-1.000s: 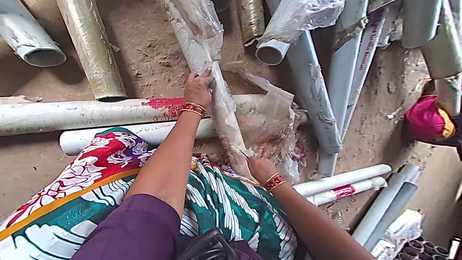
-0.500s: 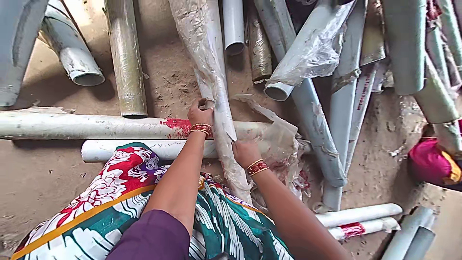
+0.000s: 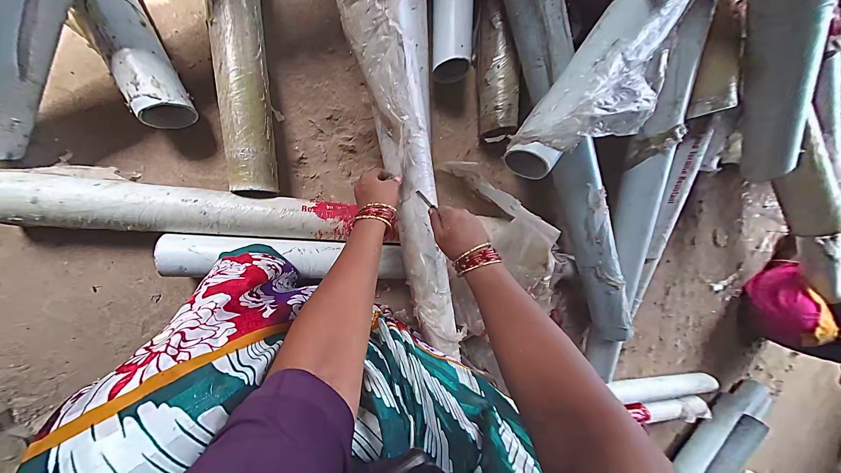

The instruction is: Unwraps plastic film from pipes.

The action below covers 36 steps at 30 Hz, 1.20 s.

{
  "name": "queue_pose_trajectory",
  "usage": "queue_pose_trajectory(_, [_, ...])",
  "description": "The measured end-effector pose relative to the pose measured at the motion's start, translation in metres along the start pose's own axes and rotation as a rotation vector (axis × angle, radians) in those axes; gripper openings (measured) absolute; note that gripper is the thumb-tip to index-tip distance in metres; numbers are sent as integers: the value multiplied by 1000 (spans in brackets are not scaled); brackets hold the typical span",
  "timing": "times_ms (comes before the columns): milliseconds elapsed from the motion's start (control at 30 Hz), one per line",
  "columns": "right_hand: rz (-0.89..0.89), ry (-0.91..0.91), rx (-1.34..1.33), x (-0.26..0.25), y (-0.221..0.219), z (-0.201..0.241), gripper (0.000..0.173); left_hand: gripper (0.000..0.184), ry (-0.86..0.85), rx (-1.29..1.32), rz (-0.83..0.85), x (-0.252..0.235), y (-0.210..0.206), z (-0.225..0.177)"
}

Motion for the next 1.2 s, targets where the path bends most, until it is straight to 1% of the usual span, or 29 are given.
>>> queue_pose_trajectory(67, [19,58,66,17,-20,-15,45,25,52,8,7,-1,3,-2])
queue_pose_trajectory(100, [74,57,99,31,-31,-25,45,25,80,18,22,-2,5,-4])
queue_pose_trajectory(133, [179,28,147,48,-40,-35,46,26,103,24,42,-2,6,-5])
queue_pose_trajectory(200, [462,-61,228,80,-54,-49,50,27,119,38,58,-5,7,-4])
queue_pose_trajectory(233, [507,-67,227,94,-55,-55,51,27,115,60,59,-6,6,-2])
queue_pose_trajectory(267, [441,-45,175,102,-51,-59,50,28,100,96,58,-11,6,0])
queue_pose_trajectory(300, [284,-11,51,109,-46,-63,47,31,85,138,73,-13,3,5])
queue_pose_trajectory(333, [81,26,-103,111,-42,-67,42,37,72,175,103,-14,-1,11])
queue_pose_trajectory(367, [-94,43,-244,104,-38,-67,37,44,56,199,137,-15,-4,15])
queue_pose_trajectory(400, [-194,16,-363,92,-33,-63,34,50,43,194,160,-15,-6,16])
queue_pose_trajectory(433, [-246,-26,-464,78,-30,-55,32,51,28,158,163,-12,-7,17])
queue_pose_trajectory(467, [-259,-72,-549,62,-30,-46,32,49,8,107,158,-10,-7,17])
queue_pose_trajectory(500, [-231,-117,-601,47,-32,-35,32,47,-8,66,163,-9,-6,18])
queue_pose_trajectory(533, [-204,-156,-582,37,-35,-22,37,45,-19,46,169,-9,-7,19])
queue_pose_trajectory(600, [-149,-281,-434,30,-39,0,52,40,-42,43,190,-12,-10,23])
queue_pose_trajectory(633, [-126,-342,-376,28,-41,6,55,39,-57,50,194,-14,-11,26])
queue_pose_trajectory(700, [-110,-393,-358,23,-46,2,50,37,-87,78,196,-18,-14,29])
queue_pose_trajectory(767, [-129,-347,-490,18,-54,-14,41,37,-116,121,205,-20,-17,34])
queue_pose_trajectory(833, [-149,-282,-733,13,-65,-29,32,46,-120,156,252,-17,-16,37])
queue_pose_trajectory(900, [-133,-304,-1065,16,-65,-28,23,63,-107,36,340,-9,-17,35])
queue_pose_trajectory(933, [-143,-318,-1267,20,-59,-19,19,75,-109,-50,376,-5,-19,35])
queue_pose_trajectory(967, [-169,-323,-1453,25,-47,-7,21,89,-118,-108,402,-2,-23,35])
queue_pose_trajectory(1000, [-196,-293,-1574,30,-30,5,24,102,-117,-131,419,0,-27,36])
queue_pose_trajectory(1033, [-232,-250,-1629,34,-12,13,25,113,-105,-110,424,3,-32,38])
queue_pose_trajectory(1067, [-279,-213,-1614,39,6,17,27,118,-90,-87,423,6,-37,39])
queue_pose_trajectory(1100, [-335,-193,-1543,40,21,17,27,120,-81,-84,411,9,-39,38])
queue_pose_trajectory(1167, [-465,-256,-1268,38,37,5,26,124,-79,-147,354,14,-39,33])
queue_pose_trajectory(1200, [-505,-320,-1057,36,36,-10,21,130,-79,-186,320,18,-41,33])
Point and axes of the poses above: each hand's wrist, its own x-axis away from the middle knuckle, its own y-axis out of the back of the hand, z = x × y, the point moved 2 cm from there along -x, towards the middle knuckle, and after that the axes turned 6 degrees about -x, right-handed, at the moved point
